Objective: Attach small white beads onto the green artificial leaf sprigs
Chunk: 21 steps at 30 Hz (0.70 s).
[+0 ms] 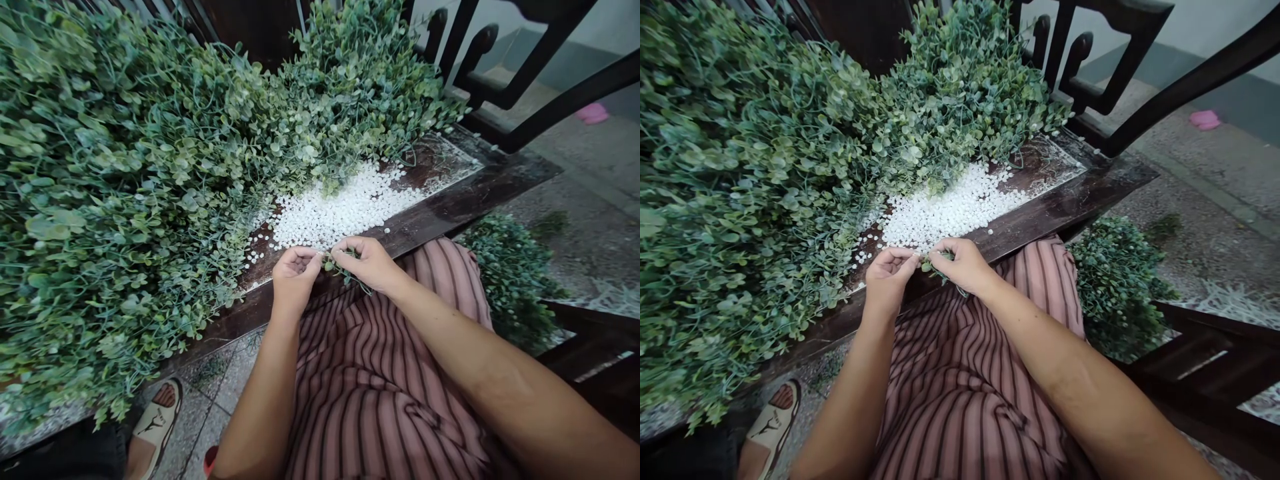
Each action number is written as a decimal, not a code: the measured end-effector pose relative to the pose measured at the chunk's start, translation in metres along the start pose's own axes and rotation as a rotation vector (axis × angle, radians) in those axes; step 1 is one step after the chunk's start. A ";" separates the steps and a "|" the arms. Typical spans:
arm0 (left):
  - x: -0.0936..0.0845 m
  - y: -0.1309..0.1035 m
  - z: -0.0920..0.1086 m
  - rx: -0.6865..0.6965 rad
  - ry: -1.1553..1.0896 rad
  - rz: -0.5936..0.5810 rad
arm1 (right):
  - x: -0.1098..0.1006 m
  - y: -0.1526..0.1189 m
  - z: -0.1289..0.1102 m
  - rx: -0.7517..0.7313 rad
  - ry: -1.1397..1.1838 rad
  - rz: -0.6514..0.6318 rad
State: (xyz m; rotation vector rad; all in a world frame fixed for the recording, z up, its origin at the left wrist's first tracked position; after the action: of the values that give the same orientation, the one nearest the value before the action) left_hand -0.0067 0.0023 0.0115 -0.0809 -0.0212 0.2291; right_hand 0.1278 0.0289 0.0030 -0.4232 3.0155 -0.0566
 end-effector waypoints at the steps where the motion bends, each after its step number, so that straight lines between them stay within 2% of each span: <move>1: 0.001 -0.001 -0.001 -0.007 -0.024 -0.001 | 0.001 0.000 0.000 -0.007 -0.005 0.005; 8: 0.004 -0.003 -0.008 -0.085 -0.140 0.038 | 0.002 -0.003 -0.002 -0.046 -0.032 0.058; 13: 0.005 -0.002 -0.012 -0.134 -0.193 0.052 | 0.003 -0.003 0.003 -0.094 -0.148 0.143; 21: 0.005 -0.002 -0.014 -0.127 -0.188 0.073 | 0.004 -0.004 0.002 -0.213 -0.268 0.220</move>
State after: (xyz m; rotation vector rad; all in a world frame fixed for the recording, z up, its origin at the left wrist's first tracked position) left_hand -0.0005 0.0003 -0.0025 -0.1866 -0.2200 0.3076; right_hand 0.1254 0.0242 0.0013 -0.1013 2.7889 0.3139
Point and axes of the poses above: each hand's wrist, its own y-axis towards the middle knuckle, its own x-axis out of the palm, z = x × y, the point moved 2 cm from there along y, towards the middle knuckle, and after that the axes turned 2 degrees about -z, right-handed, at the moved point
